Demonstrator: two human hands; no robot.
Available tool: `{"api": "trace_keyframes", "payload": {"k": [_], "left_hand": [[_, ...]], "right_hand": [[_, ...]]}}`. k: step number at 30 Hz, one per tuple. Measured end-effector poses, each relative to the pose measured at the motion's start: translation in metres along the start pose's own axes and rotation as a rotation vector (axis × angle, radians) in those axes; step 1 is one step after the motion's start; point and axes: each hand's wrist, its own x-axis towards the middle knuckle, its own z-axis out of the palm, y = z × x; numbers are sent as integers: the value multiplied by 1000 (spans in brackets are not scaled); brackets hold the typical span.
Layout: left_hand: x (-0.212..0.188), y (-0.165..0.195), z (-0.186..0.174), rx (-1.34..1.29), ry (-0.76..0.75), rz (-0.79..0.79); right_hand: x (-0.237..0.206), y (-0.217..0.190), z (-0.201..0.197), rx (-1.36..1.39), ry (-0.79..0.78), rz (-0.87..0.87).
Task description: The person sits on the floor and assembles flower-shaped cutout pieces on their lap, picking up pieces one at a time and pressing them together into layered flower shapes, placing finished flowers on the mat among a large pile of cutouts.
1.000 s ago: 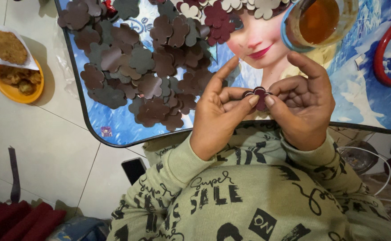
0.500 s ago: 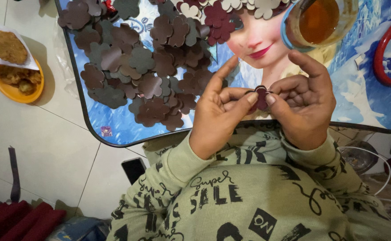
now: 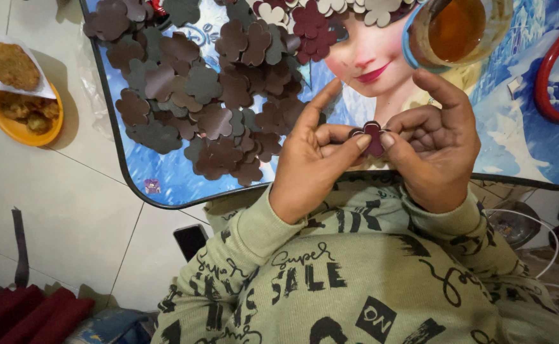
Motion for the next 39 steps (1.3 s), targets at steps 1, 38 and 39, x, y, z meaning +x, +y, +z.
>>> {"api": "trace_keyframes", "payload": {"k": [1,38,39], "left_hand": [[1,-1,0,7,7,0],[-33,-6,17,72,52,152],[-33,-6,17,45,46,158]], "right_hand": [[0,0,0,1,11,2],[-22,-21,3,47,-73,-28],[-23,-21,4,20,-66,-12]]}}
